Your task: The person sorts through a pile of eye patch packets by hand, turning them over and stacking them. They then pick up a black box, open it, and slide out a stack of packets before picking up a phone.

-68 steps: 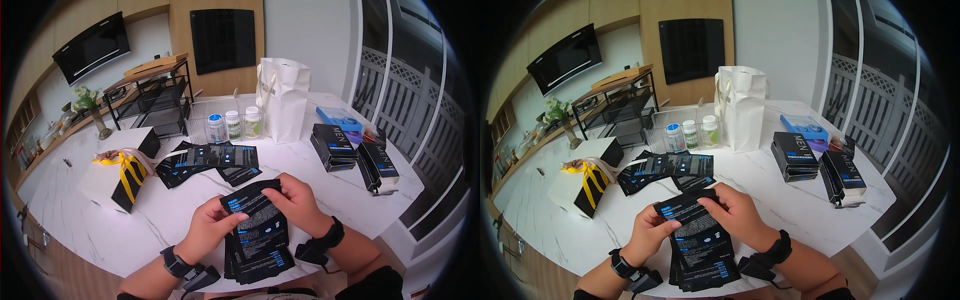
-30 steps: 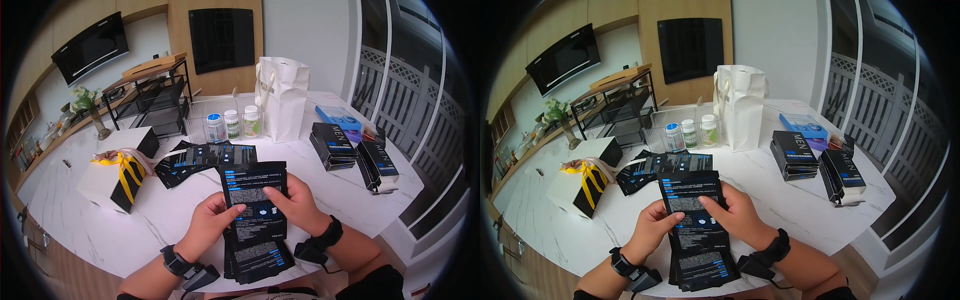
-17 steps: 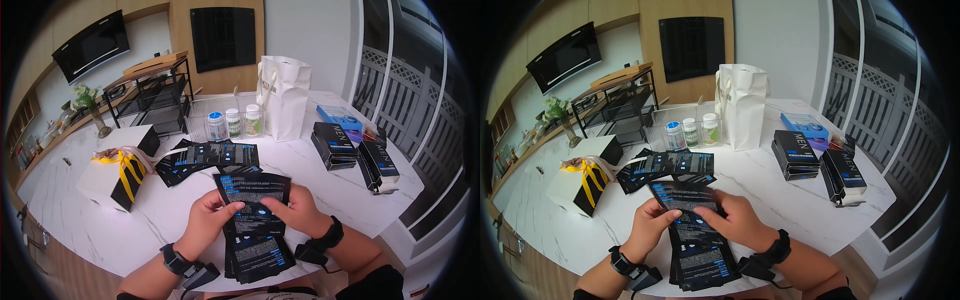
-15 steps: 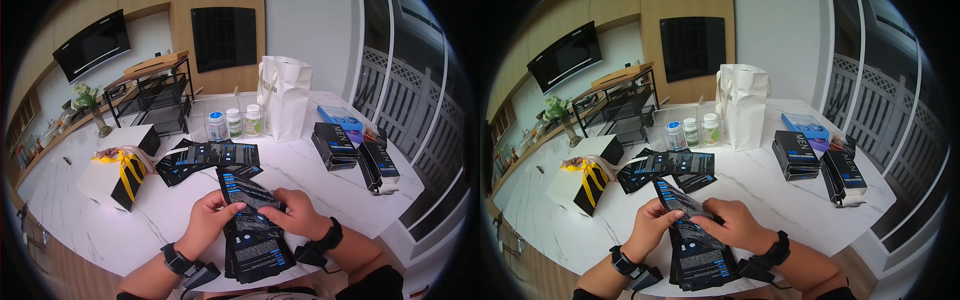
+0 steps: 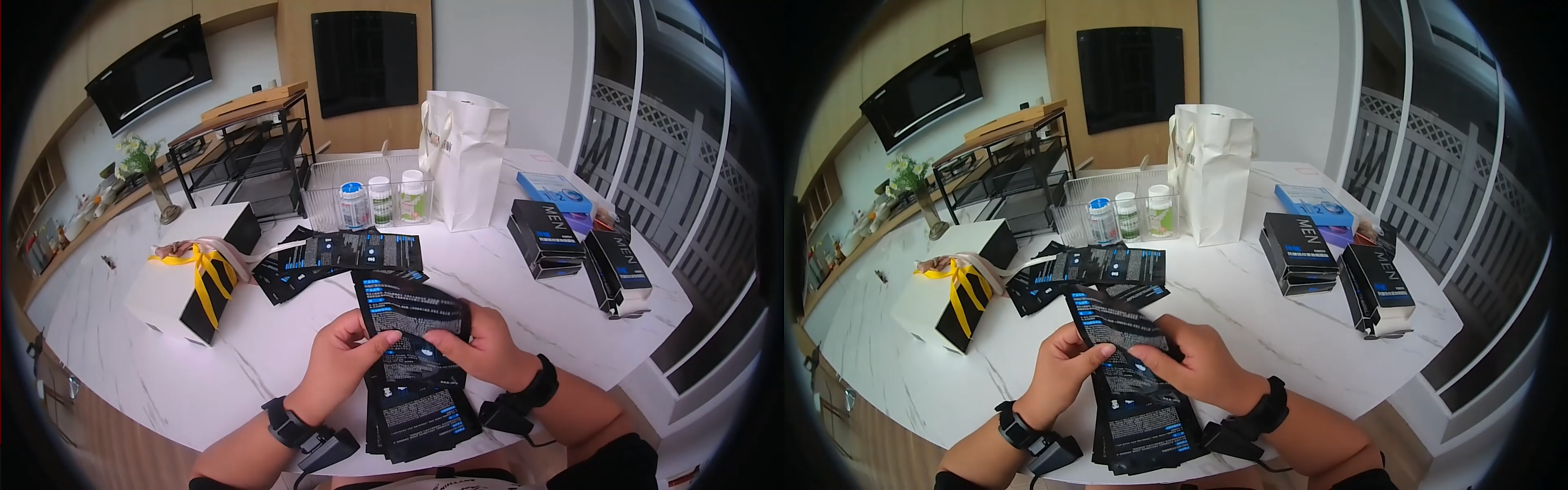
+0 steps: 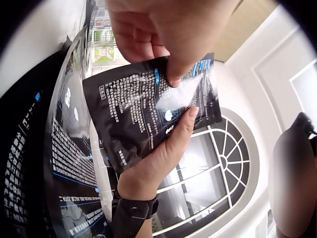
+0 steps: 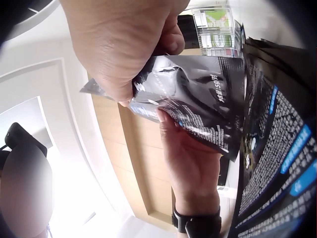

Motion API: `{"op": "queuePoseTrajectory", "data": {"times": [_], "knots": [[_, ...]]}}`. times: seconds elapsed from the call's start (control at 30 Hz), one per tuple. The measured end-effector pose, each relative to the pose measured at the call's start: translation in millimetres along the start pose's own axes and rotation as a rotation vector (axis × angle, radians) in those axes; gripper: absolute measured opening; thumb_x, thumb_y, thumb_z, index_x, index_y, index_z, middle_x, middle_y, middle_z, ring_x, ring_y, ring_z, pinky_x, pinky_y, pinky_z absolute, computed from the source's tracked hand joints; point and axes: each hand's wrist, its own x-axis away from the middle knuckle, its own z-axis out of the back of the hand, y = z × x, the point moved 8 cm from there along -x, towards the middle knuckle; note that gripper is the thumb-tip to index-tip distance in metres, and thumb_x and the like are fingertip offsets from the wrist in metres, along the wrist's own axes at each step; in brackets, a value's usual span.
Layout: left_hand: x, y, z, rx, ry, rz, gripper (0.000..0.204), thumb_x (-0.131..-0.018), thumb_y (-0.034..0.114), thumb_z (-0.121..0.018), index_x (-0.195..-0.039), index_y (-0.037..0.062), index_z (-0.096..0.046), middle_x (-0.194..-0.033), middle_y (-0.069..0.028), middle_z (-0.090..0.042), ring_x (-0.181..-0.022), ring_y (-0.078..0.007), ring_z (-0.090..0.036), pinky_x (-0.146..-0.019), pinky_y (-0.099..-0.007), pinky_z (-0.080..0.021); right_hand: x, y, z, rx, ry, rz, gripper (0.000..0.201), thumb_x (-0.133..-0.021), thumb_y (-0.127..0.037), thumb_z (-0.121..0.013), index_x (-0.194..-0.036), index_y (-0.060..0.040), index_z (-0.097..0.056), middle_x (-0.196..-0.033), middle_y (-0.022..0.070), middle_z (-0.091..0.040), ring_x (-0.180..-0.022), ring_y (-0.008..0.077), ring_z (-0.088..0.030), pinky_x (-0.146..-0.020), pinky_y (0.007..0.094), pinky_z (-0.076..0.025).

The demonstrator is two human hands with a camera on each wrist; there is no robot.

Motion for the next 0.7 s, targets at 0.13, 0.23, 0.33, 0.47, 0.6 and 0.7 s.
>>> {"op": "queuePoseTrajectory", "data": {"times": [0.13, 0.23, 0.33, 0.47, 0.6, 0.7], "knots": [[0.3, 9.6, -0.8, 0.071, 0.048, -0.023, 0.016, -0.082, 0.006, -0.061, -0.097, 0.0024, -0.057, -0.087, -0.0004, -0.062, -0.077, -0.0057, -0.056, -0.071, -0.0199, -0.045, -5.0, 4.7, -0.2, -0.275, 0.024, 0.003, 0.027, -0.084, -0.015, -0.059, -0.103, 0.0024, -0.052, -0.083, 0.0035, -0.061, -0.072, 0.0062, -0.054, -0.062, 0.0216, -0.044], [-0.1, 12.9, 2.3, 0.073, 0.047, -0.044, 0.018, -0.083, 0.010, -0.059, -0.100, 0.0036, -0.056, -0.090, -0.0024, -0.062, -0.077, -0.0071, -0.057, -0.068, -0.0211, -0.046, -3.5, 14.6, -4.9, -0.145, -0.023, -0.112, 0.025, -0.085, -0.014, -0.058, -0.104, 0.0011, -0.052, -0.082, 0.0037, -0.061, -0.072, 0.0064, -0.055, -0.063, 0.0221, -0.045], [1.3, 8.8, 4.1, 0.063, 0.023, -0.021, 0.018, -0.084, 0.011, -0.058, -0.101, 0.0039, -0.055, -0.090, -0.0021, -0.061, -0.076, -0.0065, -0.056, -0.065, -0.0202, -0.046, -5.0, 16.3, -0.5, -0.089, 0.027, -0.093, 0.024, -0.085, -0.015, -0.056, -0.103, 0.0007, -0.053, -0.082, 0.0039, -0.061, -0.071, 0.0067, -0.056, -0.062, 0.0219, -0.045], [-3.4, -7.0, 1.6, -0.003, 0.004, 0.084, 0.015, -0.082, 0.013, -0.062, -0.093, 0.0043, -0.056, -0.077, 0.0046, -0.057, -0.064, -0.0013, -0.047, -0.058, -0.0160, -0.038, -7.1, 16.6, 6.6, -0.141, 0.132, -0.100, 0.024, -0.085, -0.015, -0.057, -0.103, 0.0007, -0.053, -0.082, 0.0042, -0.061, -0.071, 0.0069, -0.056, -0.063, 0.0220, -0.045], [-3.7, -14.4, 4.5, -0.037, -0.009, 0.080, 0.016, -0.083, 0.012, -0.060, -0.097, 0.0042, -0.057, -0.085, -0.0003, -0.062, -0.073, -0.0045, -0.055, -0.062, -0.0175, -0.043, -4.2, 17.7, 4.0, -0.178, 0.071, -0.097, 0.024, -0.085, -0.014, -0.057, -0.104, 0.0005, -0.053, -0.083, 0.0048, -0.062, -0.072, 0.0075, -0.057, -0.064, 0.0223, -0.046], [-2.7, -10.3, 4.4, -0.047, 0.030, 0.065, 0.011, -0.082, 0.013, -0.062, -0.088, 0.0044, -0.058, -0.074, 0.0056, -0.055, -0.064, -0.0010, -0.046, -0.058, -0.0160, -0.038, -3.8, 8.3, 1.4, -0.084, 0.010, -0.019, 0.024, -0.085, -0.014, -0.057, -0.104, 0.0002, -0.053, -0.085, 0.0051, -0.062, -0.074, 0.0075, -0.057, -0.065, 0.0216, -0.046]]}}
